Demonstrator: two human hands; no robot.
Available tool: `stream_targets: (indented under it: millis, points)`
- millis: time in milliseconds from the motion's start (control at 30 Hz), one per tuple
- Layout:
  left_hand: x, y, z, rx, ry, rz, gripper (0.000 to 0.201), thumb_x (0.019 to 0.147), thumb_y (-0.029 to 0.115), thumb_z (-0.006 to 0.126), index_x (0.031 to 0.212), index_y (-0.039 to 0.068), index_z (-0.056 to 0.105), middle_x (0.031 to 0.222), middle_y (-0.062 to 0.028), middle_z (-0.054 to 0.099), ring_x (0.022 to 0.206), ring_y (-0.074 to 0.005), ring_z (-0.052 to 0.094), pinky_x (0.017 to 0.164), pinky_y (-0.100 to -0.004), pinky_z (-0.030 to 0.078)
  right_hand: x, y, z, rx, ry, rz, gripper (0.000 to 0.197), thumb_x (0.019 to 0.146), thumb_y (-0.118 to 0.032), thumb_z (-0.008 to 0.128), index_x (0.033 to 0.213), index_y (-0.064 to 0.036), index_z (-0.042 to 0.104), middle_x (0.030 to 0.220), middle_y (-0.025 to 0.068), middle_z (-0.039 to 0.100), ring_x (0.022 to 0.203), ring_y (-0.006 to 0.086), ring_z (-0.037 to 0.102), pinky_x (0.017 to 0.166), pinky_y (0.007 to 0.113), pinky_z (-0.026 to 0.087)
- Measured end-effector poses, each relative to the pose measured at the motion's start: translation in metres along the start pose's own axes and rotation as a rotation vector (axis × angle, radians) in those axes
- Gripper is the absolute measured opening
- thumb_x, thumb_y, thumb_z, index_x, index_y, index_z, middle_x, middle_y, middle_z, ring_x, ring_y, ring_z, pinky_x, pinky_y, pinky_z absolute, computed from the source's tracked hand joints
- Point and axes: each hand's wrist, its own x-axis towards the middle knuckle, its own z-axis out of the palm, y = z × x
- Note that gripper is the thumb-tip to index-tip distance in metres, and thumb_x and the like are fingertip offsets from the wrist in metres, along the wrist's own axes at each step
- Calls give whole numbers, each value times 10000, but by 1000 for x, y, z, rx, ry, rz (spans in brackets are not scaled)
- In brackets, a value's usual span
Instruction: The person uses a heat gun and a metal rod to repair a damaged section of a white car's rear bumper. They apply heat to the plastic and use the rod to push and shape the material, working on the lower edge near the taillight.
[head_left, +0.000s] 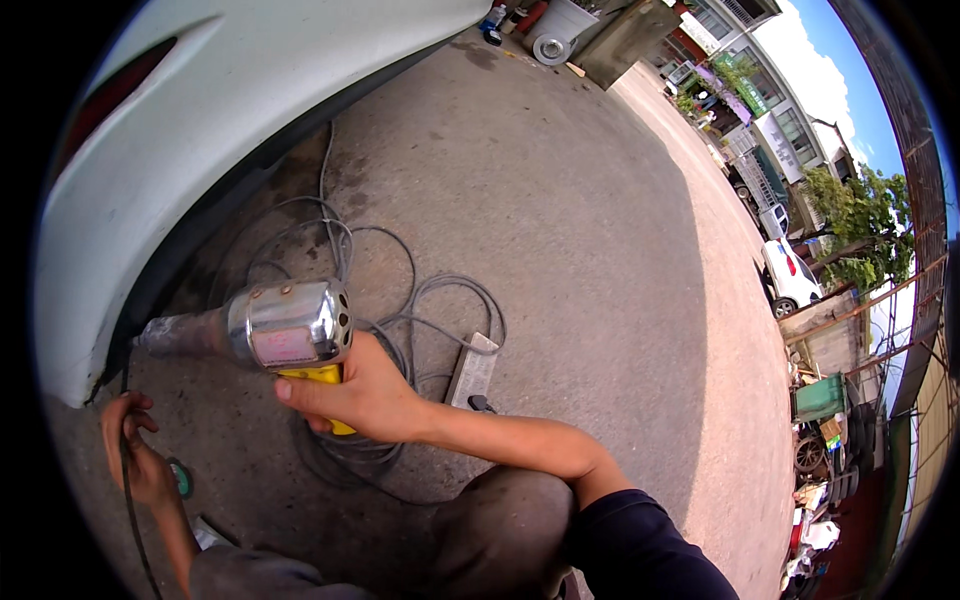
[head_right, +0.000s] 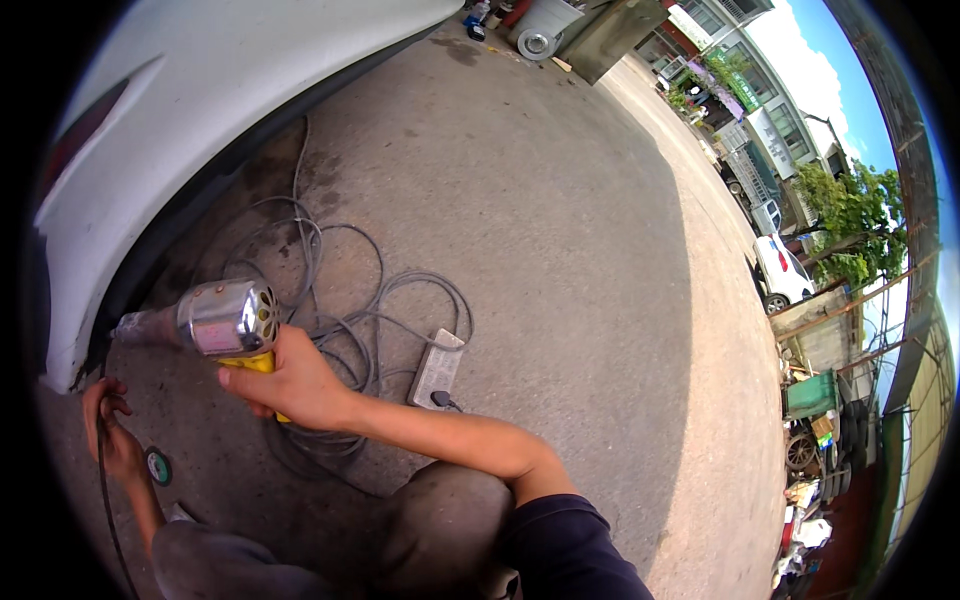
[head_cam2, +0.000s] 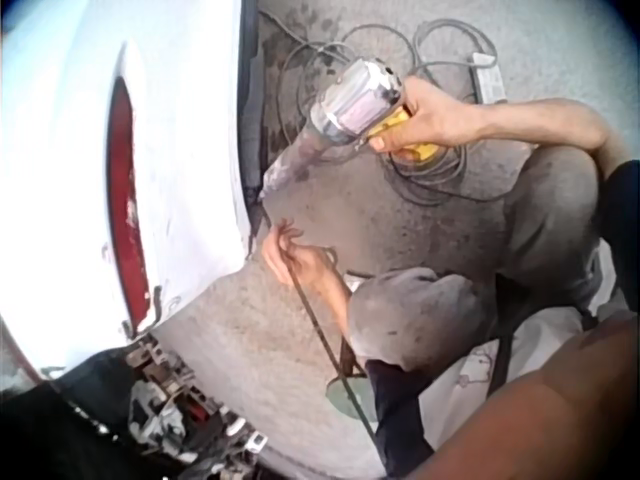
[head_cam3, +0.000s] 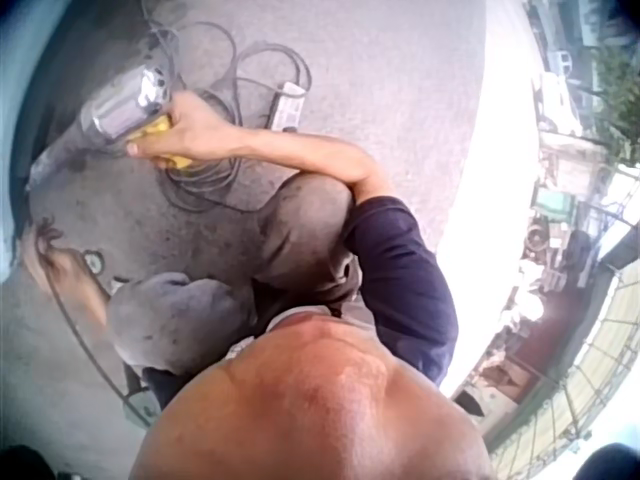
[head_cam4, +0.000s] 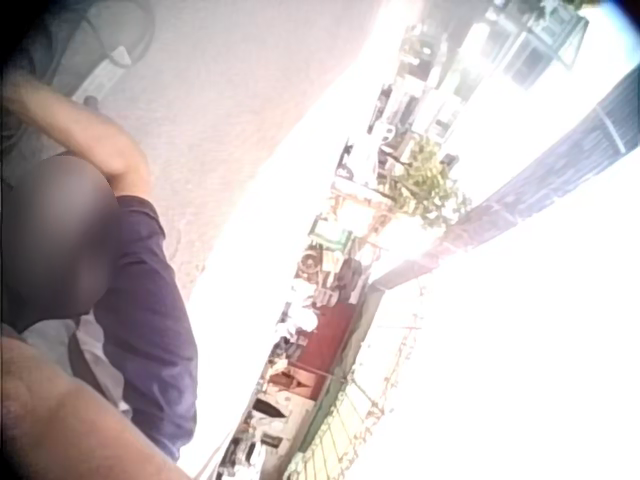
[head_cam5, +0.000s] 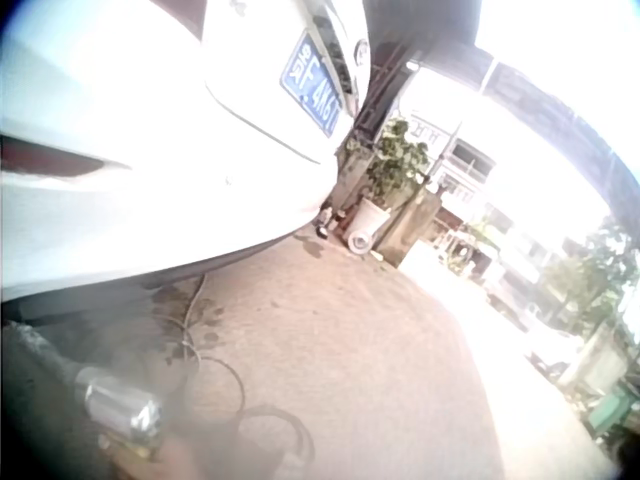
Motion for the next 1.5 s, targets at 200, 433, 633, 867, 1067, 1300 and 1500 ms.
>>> stream_targets:
  millis: [200,433,633,867,1067,1300,1500]
  points:
    - [16,19,-9,46,49,-16,221,1030,89,468,1071,-61,627,983,-182,639,760,-187,624,602,-271,473,11,-8,16,-56,7,-34,162,923,-156,687,979,-17,628,726,-2,597,562,66,547,505,235,437]
    - [26,25,0,-11,28,-10,111,950,-6,572,1010,-27,662,919,-122,662,697,-142,617,546,-244,474,3,5,12,15,125,-75,234,884,-63,694,1074,1,574,768,81,608,576,175,584,528,297,476]
    - [20,29,-4,7,29,8,142,898,-56,584,1014,-35,663,929,-136,667,747,-164,644,575,-253,498,0,6,17,19,164,-43,251,872,-77,704,1056,17,562,752,103,587,560,187,567,501,304,462]
    - [23,32,0,-9,30,10,195,853,-99,585,1021,-37,662,928,-147,665,767,-196,644,652,-281,523,0,5,12,-8,159,-45,276,862,-126,722,1026,27,561,729,112,581,551,191,565,492,303,457]
    - [22,29,-3,-28,32,-4,253,802,-158,624,1022,-37,656,927,-147,664,808,-218,670,692,-294,543,0,4,16,-23,166,-45,284,863,-144,721,1016,32,560,714,111,574,548,188,565,489,299,454]
    - [22,31,-4,-1,33,14,171,849,-81,653,1011,-28,655,914,-141,664,794,-223,667,685,-302,542,1,3,17,-39,155,-56,284,870,-147,714,1025,31,556,716,108,572,543,183,558,489,295,448]
    - [20,25,-5,4,37,77,212,1008,125,521,1054,-44,640,954,-152,654,740,-167,631,563,-261,482,1,5,17,-48,162,-50,295,872,-151,715,1037,33,555,725,109,575,548,181,560,492,294,448]
